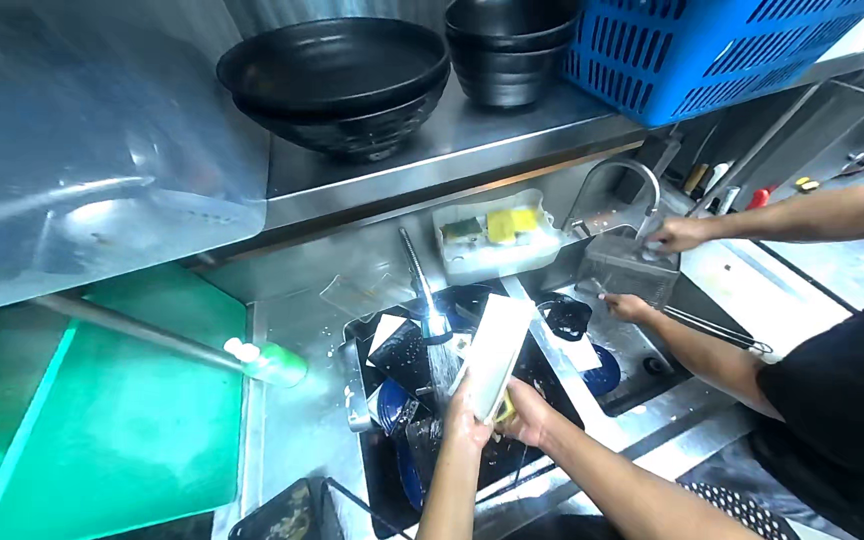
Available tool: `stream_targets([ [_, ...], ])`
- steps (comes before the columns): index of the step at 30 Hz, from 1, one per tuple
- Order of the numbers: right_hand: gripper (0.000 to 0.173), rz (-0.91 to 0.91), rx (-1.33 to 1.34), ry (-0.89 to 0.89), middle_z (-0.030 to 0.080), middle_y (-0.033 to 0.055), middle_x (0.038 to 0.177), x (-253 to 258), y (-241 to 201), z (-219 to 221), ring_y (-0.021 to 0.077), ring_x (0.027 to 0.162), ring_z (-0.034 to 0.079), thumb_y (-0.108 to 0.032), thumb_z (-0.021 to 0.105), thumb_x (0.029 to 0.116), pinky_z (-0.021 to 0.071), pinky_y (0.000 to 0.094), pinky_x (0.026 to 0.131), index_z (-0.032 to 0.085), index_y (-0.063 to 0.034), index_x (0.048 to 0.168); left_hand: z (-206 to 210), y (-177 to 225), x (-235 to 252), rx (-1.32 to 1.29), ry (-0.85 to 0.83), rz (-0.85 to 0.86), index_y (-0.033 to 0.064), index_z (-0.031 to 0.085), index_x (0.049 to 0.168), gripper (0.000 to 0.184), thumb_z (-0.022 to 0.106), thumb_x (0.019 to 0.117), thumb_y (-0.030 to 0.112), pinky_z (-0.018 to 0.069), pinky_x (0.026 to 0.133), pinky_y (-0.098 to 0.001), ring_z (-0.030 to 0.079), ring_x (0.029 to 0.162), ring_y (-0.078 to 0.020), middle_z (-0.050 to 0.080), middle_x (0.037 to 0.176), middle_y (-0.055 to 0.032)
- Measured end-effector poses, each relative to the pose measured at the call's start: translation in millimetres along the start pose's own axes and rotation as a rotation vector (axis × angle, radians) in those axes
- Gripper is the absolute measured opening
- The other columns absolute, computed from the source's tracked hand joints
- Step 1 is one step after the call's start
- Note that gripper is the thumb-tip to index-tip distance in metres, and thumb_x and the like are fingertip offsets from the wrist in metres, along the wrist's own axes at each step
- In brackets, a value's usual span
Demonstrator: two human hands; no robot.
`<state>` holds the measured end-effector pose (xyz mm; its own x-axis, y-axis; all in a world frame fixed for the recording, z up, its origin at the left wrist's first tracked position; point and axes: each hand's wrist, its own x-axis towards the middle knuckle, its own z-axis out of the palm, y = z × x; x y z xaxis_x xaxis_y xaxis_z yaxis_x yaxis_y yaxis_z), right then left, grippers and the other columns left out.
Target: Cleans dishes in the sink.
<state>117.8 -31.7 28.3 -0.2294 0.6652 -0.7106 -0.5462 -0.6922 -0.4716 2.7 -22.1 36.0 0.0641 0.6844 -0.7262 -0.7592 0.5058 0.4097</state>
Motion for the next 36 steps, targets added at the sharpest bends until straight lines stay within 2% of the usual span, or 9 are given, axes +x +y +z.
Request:
stream_targets([
  [7, 0.056, -0.760, -0.430, 0.399, 0.059, 0.0146, 0.137, -20.9, -53.8, 20.4, 0.0255, 0.117, 0.064, -0.046, 0.042, 0.1072, 0.0561, 0.0502, 0.094, 0.036, -0.0146, 0.153, 18.1, -18.8, -8.0, -0.002, 0.041, -0.076, 0.0091, 0.054, 0.137, 0.040, 0.060, 0.1033, 0.029, 0.0599, 0.081, -0.0402, 0.067, 0.102, -0.0253, 0.064, 0.124, -0.0154],
  [13, 0.045, -0.970, -0.523, 0.474, 0.055, 0.0135, 0.143, -22.2, -133.1, 38.0, 0.0247, 0.134, 0.051, -0.038, 0.039, 0.1098, 0.0423, 0.0505, 0.110, 0.058, -0.0078, 0.139, 37.4, -25.1, -31.7, -0.020, 0.001, -0.230, 0.0072, 0.058, 0.119, 0.028, 0.060, 0.1030, 0.031, 0.0564, 0.053, -0.0287, 0.061, 0.060, -0.0164, 0.062, 0.085, -0.0100],
  [15, 0.047, -1.004, -0.754, 0.481, 0.047, 0.0091, 0.156, -39.1, -109.7, 45.4, 0.0242, 0.141, 0.047, -0.038, 0.034, 0.1116, 0.0418, 0.0517, 0.114, 0.045, -0.0166, 0.152, 37.5, -24.0, -32.6, -0.067, -0.036, -0.254, 0.0075, 0.057, 0.110, 0.025, 0.055, 0.1047, 0.032, 0.0551, 0.048, -0.0274, 0.059, 0.054, -0.0150, 0.058, 0.076, -0.0078],
  [20, 0.050, -1.024, -0.922, 0.354, 0.054, 0.0214, 0.144, -40.6, -15.3, 46.9, 0.0265, 0.137, 0.051, -0.026, 0.045, 0.1048, 0.0407, 0.0418, 0.118, 0.046, 0.0038, 0.145, 39.4, -5.1, -28.0, -0.039, -0.204, -0.070, 0.0060, 0.064, 0.110, 0.038, 0.041, 0.1089, 0.036, 0.0594, 0.068, -0.0385, 0.069, 0.078, -0.0196, 0.069, 0.087, -0.0107],
  [23, 0.047, -1.090, -0.952, 0.344, 0.056, 0.0167, 0.145, -39.7, -31.5, 45.1, 0.0236, 0.138, 0.051, -0.029, 0.045, 0.1062, 0.0409, 0.0422, 0.118, 0.052, -0.0007, 0.143, 36.7, -2.2, -23.4, -0.032, -0.249, -0.180, 0.0074, 0.063, 0.114, 0.043, 0.040, 0.1080, 0.044, 0.0591, 0.071, -0.0420, 0.069, 0.081, -0.0223, 0.069, 0.092, -0.0125],
  [26, 0.044, -1.242, -1.122, 0.435, 0.053, 0.0169, 0.149, -53.4, -92.2, 58.1, 0.0280, 0.138, 0.050, -0.021, 0.038, 0.1086, 0.0411, 0.0477, 0.115, 0.055, -0.0035, 0.146, 34.9, -13.6, -28.9, -0.067, -0.334, -0.327, 0.0088, 0.056, 0.090, 0.048, 0.034, 0.1098, 0.046, 0.0480, 0.045, -0.0239, 0.053, 0.048, -0.0114, 0.055, 0.065, -0.0036],
  [30, 0.034, -0.743, -0.756, 0.249, 0.066, 0.0068, 0.110, -70.1, -149.9, 64.4, 0.0178, 0.088, 0.064, -0.038, 0.044, 0.1099, 0.0544, 0.0407, 0.073, 0.051, -0.0199, 0.138, 23.7, -8.6, -23.6, 0.054, -0.282, -0.291, 0.0074, 0.054, 0.095, 0.041, 0.043, 0.1086, 0.044, 0.0470, 0.041, -0.0233, 0.050, 0.044, -0.0110, 0.051, 0.062, -0.0030],
  [34, 0.042, -0.398, -0.354, -0.088, 0.072, 0.0096, 0.119, -53.6, -147.7, 34.7, 0.0217, 0.091, 0.072, -0.040, 0.036, 0.1113, 0.0602, 0.0388, 0.074, 0.051, -0.0196, 0.145, 13.9, 3.1, -9.8, 0.299, -0.268, -0.089, 0.0101, 0.052, 0.129, 0.038, 0.052, 0.1065, 0.040, 0.0486, 0.043, -0.0294, 0.056, 0.052, -0.0172, 0.061, 0.079, -0.0117],
  [36, 0.049, -0.271, -0.222, -0.097, 0.072, 0.0092, 0.109, -63.2, -118.9, 29.2, 0.0203, 0.091, 0.071, -0.047, 0.027, 0.1105, 0.0598, 0.0383, 0.076, 0.058, -0.0147, 0.132, 20.6, 8.8, -12.9, 0.429, -0.291, 0.058, 0.0096, 0.050, 0.140, 0.042, 0.056, 0.1057, 0.034, 0.0590, 0.060, -0.0354, 0.069, 0.075, -0.0218, 0.070, 0.103, -0.0159],
])
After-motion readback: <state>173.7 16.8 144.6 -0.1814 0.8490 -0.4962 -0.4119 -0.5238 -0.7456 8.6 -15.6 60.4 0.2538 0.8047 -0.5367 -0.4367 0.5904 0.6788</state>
